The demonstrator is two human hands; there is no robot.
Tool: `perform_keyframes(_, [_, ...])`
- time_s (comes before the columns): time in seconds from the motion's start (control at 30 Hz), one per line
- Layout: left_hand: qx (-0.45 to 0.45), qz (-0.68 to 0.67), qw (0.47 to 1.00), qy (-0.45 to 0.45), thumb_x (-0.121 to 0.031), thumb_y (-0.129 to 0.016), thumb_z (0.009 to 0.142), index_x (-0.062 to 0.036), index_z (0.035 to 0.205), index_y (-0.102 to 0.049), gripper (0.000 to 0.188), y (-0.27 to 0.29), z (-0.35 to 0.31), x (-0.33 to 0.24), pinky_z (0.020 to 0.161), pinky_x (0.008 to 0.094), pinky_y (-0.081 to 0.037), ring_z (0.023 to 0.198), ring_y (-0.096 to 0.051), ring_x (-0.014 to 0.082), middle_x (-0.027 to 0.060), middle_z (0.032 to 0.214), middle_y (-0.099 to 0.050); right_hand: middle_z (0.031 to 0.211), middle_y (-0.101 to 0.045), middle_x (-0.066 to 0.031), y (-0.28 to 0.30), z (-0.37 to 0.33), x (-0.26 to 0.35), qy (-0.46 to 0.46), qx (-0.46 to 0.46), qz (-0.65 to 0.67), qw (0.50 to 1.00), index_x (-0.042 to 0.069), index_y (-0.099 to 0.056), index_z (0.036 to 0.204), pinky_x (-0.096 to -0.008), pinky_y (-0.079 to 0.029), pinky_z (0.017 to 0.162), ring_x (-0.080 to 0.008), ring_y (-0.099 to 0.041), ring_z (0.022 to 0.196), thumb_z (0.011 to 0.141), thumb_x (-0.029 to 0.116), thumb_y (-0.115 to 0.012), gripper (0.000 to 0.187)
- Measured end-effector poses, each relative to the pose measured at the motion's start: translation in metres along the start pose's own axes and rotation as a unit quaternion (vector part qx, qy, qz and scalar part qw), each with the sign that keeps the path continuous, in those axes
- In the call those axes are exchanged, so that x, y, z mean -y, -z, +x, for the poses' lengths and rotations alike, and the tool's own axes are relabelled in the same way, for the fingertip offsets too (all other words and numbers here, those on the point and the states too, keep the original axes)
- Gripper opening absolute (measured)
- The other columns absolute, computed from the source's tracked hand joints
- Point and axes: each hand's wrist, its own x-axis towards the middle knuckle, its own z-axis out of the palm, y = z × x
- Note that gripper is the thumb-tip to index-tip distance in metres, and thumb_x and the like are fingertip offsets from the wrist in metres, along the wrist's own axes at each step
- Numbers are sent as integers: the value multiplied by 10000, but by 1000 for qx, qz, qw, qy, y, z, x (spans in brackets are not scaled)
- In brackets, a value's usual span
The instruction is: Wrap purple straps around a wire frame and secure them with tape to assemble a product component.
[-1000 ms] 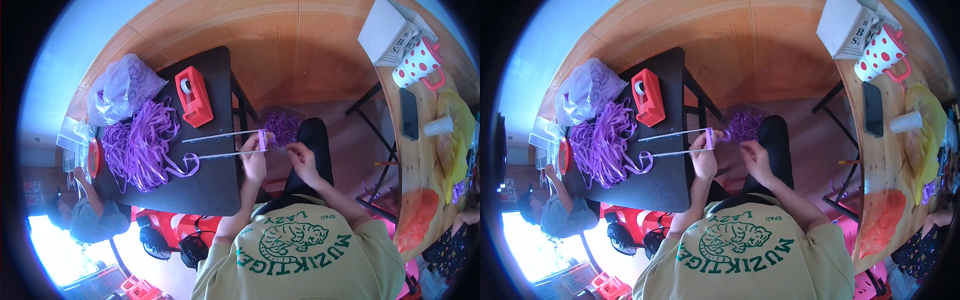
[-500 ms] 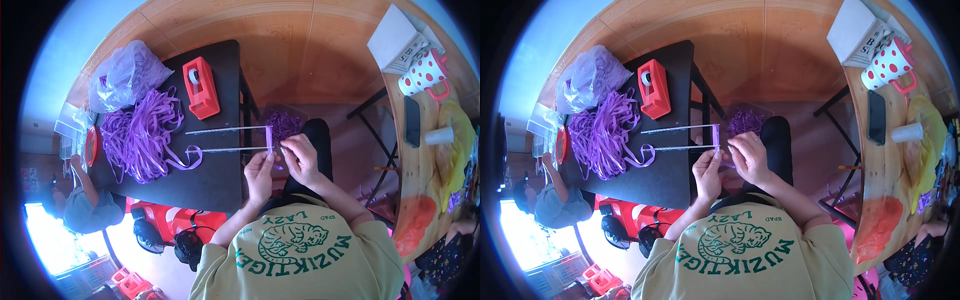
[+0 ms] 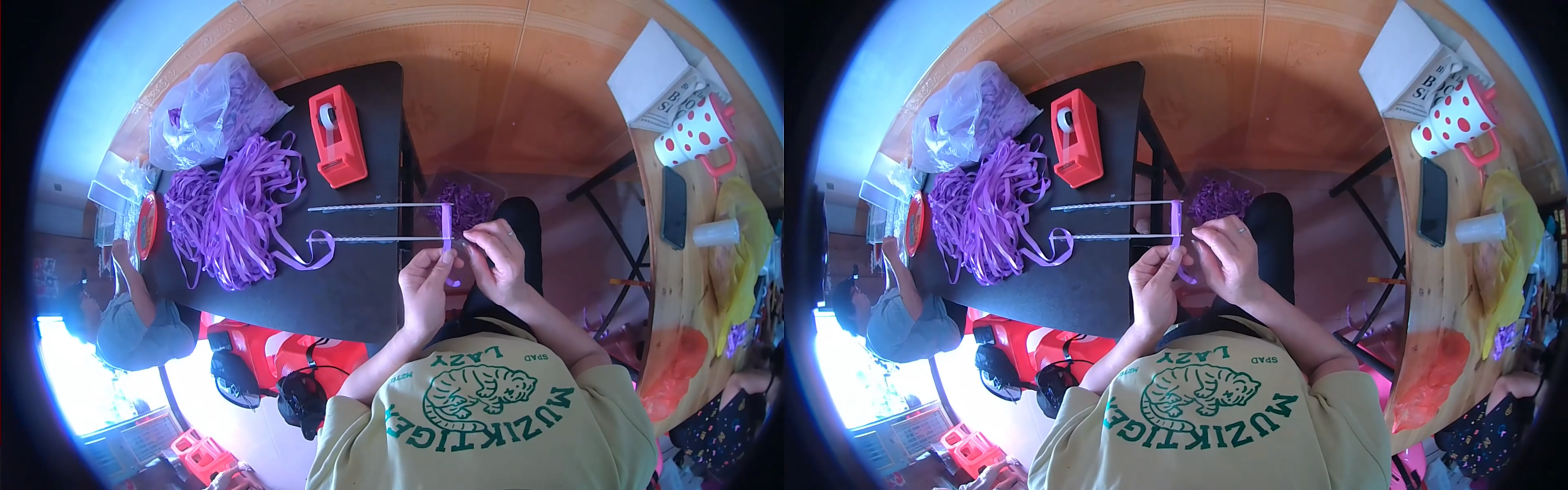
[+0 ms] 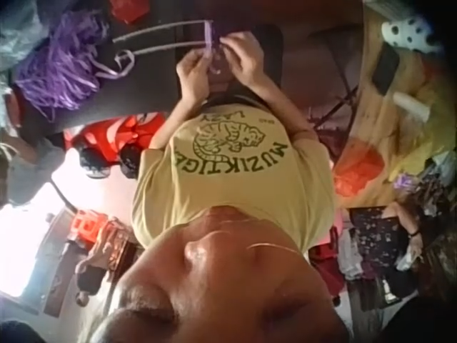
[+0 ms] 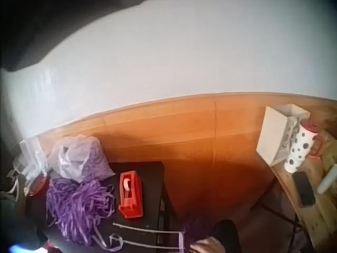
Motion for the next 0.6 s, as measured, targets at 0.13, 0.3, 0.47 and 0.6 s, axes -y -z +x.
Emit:
perform_keyframes(0.13, [-2, -29, 999, 33, -109, -556, 941, 14, 923, -624, 141, -1, -3, -9, 624, 205, -475, 703, -566, 78, 54, 803, -630, 862, -593, -121, -1, 1, -4, 52, -3, -15, 999, -16, -635, 936, -326, -444, 603, -252, -567, 722, 659, -92, -671, 290])
perform_keyframes(0.3, [18, -18, 999, 45, -100, -548, 942, 13, 885, -619, 145, -2, -10, -32, 562, 201, -433, 659, -547, 74, 54, 757, -627, 817, -559, -71, 3, 16, -1, 114, 47, -44, 991, 31, -665, 951, -327, -420, 579, -226, -546, 681, 621, -14, -708, 336])
perform_keyframes(0.47, [60, -20, 997, 40, -103, -573, 928, 22, 859, -601, 146, 1, -11, -49, 599, 189, -459, 674, -550, 65, 33, 765, -605, 729, -518, -48, -4, 25, 4, 101, 100, -5, 990, 85, -683, 843, -344, -438, 554, -217, -546, 646, 656, 117, -709, 192])
perform_keyframes(0.6, [51, 8, 998, 21, -95, -571, 921, 14, 838, -625, 147, -3, -1, -69, 617, 211, -408, 632, -524, 82, 53, 727, -629, 687, -517, -57, -3, 46, 0, 76, 137, 27, 987, 63, -656, 779, -345, -447, 544, -233, -559, 631, 677, 97, -693, 114])
